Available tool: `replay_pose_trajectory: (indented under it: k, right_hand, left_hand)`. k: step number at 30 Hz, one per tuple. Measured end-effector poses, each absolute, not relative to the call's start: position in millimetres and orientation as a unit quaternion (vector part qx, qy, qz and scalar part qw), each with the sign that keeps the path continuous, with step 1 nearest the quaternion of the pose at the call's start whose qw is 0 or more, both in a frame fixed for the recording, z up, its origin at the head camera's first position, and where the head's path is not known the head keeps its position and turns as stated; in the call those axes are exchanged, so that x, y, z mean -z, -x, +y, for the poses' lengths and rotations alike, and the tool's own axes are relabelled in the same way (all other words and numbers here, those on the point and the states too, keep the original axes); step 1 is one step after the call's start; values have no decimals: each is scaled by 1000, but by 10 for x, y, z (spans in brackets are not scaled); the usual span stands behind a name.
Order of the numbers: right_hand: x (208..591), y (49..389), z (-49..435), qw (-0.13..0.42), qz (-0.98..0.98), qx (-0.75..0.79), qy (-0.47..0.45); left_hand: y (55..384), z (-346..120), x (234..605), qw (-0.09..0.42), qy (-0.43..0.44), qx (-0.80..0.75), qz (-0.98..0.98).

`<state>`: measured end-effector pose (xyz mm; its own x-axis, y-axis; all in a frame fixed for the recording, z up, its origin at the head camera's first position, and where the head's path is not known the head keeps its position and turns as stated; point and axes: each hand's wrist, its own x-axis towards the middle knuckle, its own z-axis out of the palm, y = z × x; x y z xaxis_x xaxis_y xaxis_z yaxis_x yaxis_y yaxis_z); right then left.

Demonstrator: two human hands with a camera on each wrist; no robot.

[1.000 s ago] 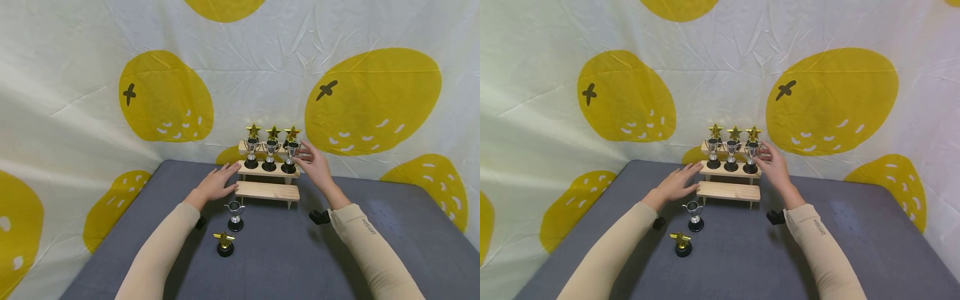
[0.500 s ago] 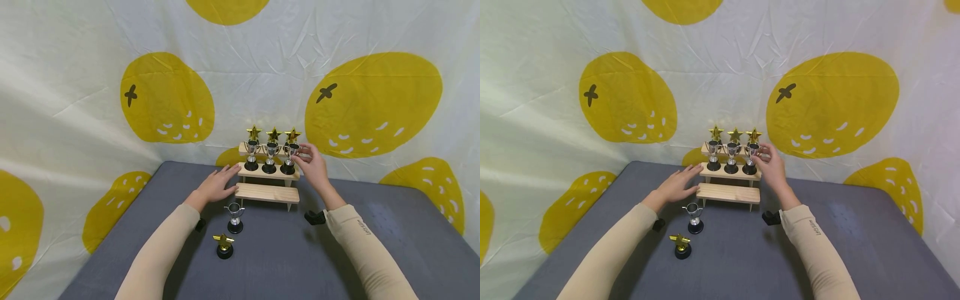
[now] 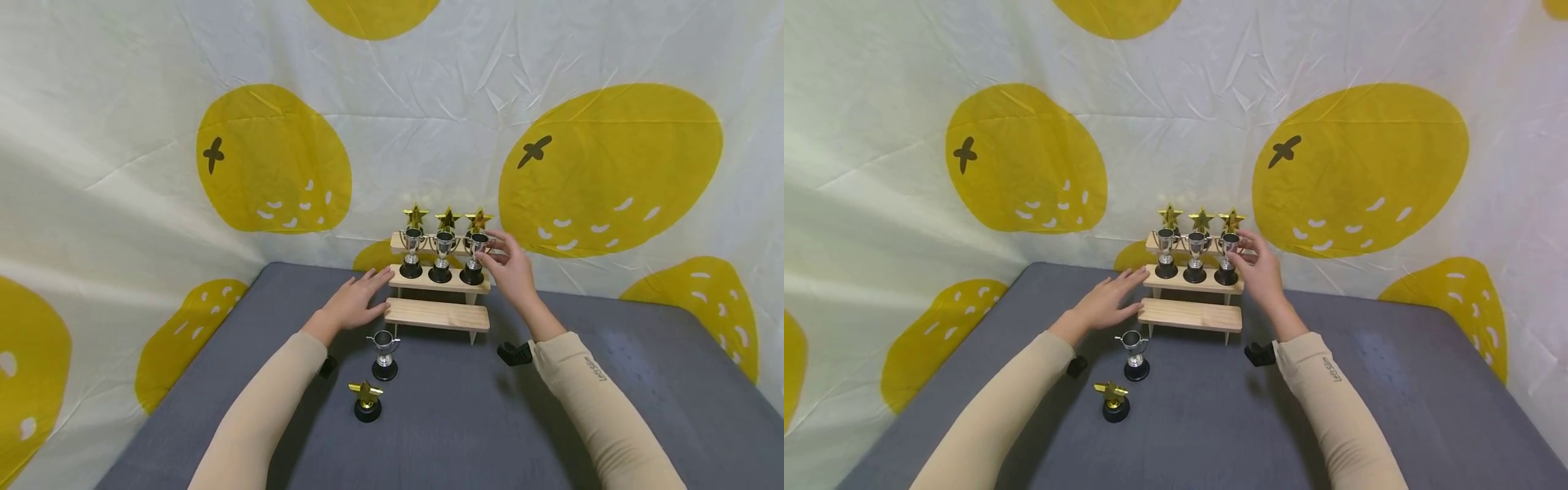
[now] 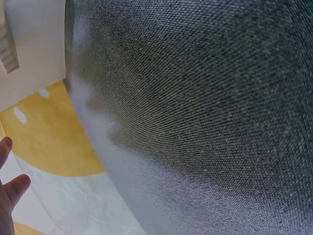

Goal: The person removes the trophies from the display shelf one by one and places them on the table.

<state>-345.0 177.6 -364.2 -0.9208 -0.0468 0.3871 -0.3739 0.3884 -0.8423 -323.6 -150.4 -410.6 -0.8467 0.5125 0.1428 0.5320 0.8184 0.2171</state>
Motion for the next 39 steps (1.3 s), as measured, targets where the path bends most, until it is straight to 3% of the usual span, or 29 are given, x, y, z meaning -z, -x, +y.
replay_pose_trajectory:
  k: [16,29,39]
  right_hand:
    - [3590,3327,1853,173,-813,-533,-155]
    - [3404,2997,1810,200,-801,-528,-197]
    - [3505,2909,1854,200,-795,-531,-216]
  left_hand:
    - [3235,-1530,4127,39,269,122,-954]
    - [3256,-1551,4113,43,269,124,-954]
    - [3240,-1520,4126,41,272,130,-953]
